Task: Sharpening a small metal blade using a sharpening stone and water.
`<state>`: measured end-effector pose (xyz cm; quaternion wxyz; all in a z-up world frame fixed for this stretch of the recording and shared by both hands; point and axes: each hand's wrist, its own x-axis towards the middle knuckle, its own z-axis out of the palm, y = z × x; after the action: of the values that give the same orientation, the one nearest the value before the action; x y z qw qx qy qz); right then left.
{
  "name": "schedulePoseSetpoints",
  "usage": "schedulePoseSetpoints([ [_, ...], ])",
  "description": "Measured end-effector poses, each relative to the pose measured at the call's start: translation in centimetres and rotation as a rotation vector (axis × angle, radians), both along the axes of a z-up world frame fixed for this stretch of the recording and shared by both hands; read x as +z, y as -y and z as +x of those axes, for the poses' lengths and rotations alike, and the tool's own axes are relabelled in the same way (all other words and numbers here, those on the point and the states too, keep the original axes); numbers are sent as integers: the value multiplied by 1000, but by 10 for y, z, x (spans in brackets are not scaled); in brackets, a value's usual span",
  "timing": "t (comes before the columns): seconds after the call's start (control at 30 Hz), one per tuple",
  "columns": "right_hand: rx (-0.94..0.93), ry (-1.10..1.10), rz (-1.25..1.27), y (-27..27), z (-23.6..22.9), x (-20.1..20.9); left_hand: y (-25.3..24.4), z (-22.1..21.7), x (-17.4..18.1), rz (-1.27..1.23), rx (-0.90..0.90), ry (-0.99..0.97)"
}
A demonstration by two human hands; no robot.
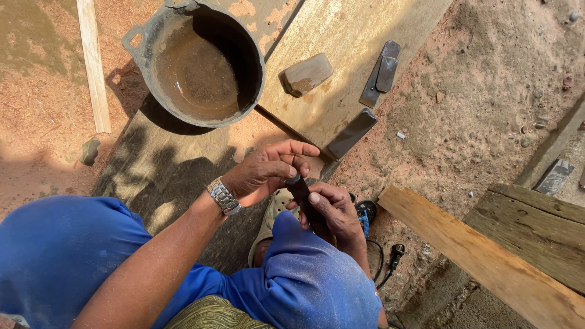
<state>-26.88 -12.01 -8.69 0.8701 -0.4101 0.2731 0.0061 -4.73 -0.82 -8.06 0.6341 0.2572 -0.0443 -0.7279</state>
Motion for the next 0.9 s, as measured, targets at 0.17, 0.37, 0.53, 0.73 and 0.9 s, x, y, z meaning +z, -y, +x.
schedulePoseSetpoints([
  [0.17, -33, -15, 0, -2, 3, 0, 0, -1, -5, 19, 5, 6],
  [0.37, -119, 33, 103, -2, 8, -8, 4, 2, 6, 38, -38, 150],
  [0.53, -124, 249, 397, -2, 15, -15, 9, 4, 18, -57, -129, 589],
  [0.73, -49, 229, 439, 0, 4, -27, 3, 5, 0, -45, -102, 445],
  [0.9, -1, 185, 415, 3, 1, -26, 3, 7, -5, -76, -146, 401],
])
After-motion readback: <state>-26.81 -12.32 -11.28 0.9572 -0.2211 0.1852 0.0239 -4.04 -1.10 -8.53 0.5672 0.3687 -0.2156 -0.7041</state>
